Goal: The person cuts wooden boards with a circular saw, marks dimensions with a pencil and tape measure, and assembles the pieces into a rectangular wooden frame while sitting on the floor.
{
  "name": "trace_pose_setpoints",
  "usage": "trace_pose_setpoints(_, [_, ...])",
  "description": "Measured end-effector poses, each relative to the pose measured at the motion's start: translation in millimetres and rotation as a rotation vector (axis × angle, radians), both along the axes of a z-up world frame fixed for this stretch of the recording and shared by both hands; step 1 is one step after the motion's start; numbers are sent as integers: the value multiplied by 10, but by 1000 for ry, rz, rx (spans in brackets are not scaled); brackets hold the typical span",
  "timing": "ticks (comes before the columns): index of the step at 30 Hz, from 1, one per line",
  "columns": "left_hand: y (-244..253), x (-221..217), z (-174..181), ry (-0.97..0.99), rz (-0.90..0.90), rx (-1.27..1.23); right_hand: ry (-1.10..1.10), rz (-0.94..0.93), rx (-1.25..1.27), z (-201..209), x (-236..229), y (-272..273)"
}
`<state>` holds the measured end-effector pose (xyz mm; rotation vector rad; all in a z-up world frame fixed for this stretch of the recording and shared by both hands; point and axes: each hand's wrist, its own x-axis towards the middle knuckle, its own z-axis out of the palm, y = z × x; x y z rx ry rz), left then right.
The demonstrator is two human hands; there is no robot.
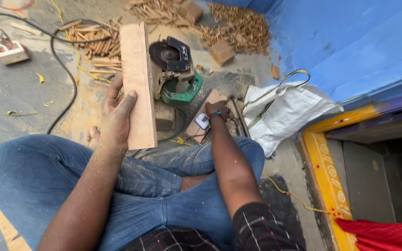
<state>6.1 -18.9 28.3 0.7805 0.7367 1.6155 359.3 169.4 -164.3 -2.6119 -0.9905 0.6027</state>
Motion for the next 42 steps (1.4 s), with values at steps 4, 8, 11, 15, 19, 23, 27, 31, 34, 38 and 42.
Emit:
trace_pose_setpoints(4, [5, 18, 8, -9, -23, -23, 56, -50, -91, 99, -227, -166])
trace_pose_setpoints(8, [43, 21, -13, 11, -27, -42, -59, -45, -99, 156, -397, -196])
trace_pose_setpoints(11, [48, 61, -58, -4, -52, -99, -1, -120, -38, 97, -269, -116])
trace_pose_setpoints(15, [55, 63, -78, 19, -63, -44, 53, -221, 205, 106, -29, 96])
trace_pose_setpoints(19, [33, 72, -47, 41, -108, 25, 60, -72, 907, 450, 21, 50])
trace_pose_setpoints(23, [-52, 102, 72, 51, -211, -2, 35, 113, 1203, 1278, -127, -307])
trace_pose_setpoints(27, [-115, 140, 220, 27, -374, 25, 321, 496, 1262, 2200, -294, -965])
trace_pose_setpoints(31, [-127, 223, 236, 51, -363, 133, 548, 745, 1012, 2618, -720, -1490])
trace_pose_setpoints(34, [-118, 285, 160, 76, -295, 152, 627, 891, 961, 2579, -1179, -1568])
trace_pose_setpoints(38, [-104, 275, 35, 223, -172, 121, 369, 1016, 1041, 2444, -1496, -1549])
trace_pose_setpoints(42, [-74, 260, -70, 205, -146, 82, 505, 919, 933, 2389, -1514, -1542])
